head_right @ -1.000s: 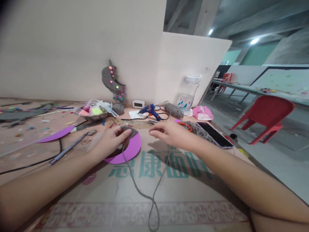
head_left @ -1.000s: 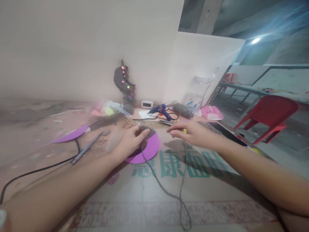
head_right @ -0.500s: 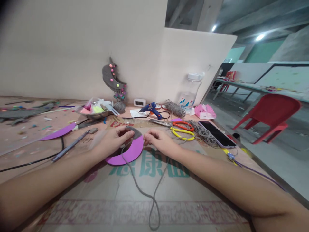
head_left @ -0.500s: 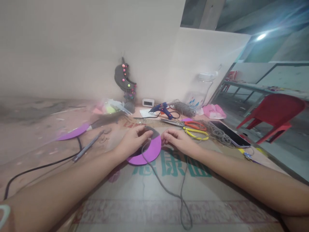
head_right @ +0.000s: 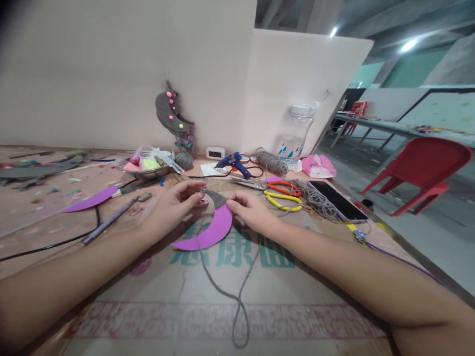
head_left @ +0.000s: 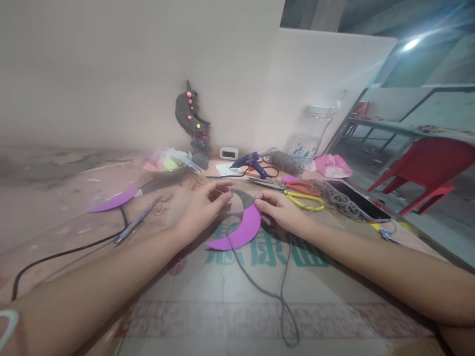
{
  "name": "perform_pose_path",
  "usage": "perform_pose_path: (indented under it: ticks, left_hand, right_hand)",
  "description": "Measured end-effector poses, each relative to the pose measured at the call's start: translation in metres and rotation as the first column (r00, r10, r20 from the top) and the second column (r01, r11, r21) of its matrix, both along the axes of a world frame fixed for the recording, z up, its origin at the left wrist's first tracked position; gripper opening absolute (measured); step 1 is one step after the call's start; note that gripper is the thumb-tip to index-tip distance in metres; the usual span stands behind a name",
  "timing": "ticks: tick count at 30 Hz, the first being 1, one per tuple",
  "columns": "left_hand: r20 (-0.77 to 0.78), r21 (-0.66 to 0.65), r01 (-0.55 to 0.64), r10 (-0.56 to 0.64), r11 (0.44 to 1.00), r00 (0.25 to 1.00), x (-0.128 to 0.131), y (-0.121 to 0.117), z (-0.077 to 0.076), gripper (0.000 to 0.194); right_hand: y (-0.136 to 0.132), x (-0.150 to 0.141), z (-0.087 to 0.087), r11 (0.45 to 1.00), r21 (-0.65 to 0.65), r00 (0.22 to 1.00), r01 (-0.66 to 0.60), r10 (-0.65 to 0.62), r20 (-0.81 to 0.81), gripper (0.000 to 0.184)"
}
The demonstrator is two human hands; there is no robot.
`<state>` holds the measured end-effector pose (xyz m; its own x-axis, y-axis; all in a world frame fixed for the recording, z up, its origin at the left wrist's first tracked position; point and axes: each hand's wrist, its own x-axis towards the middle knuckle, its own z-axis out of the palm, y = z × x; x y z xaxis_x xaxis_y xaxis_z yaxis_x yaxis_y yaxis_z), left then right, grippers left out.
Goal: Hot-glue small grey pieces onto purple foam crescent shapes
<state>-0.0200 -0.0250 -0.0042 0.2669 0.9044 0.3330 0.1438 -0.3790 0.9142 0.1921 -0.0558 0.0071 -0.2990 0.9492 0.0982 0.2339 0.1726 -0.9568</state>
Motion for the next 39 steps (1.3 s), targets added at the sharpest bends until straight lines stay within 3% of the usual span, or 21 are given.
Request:
perform_pose_path:
  ticks: [19,27,39]
  left_hand:
    - [-0.059,0.014,-0.099,0.099,0.995,0.993,-0.0014,-0.0037,0.0071,0.022]
    - [0.146,-0.153,0.058,-0.035,0.987,0.989,0.0016,-0.0017,0.0028,0.038]
    - [-0.091,-0.011,0.011,-0.012,1.0,0.996,-0.0021,-0.0005,0.0049,0.03]
  right_hand:
    - [-0.0005,-0.0004,0.0014,1.0,-0.017,0.999,-0.017,0.018,0.033,0.03]
    - [0.0014,-0.0003,-0.0016,1.0,0.005,1.0,0.031,-0.031,-0.006,0.031]
    - [0.0012,0.0013,-0.0023,1.0,0.021,0.999,0.013,-0.014,0.047,0.032]
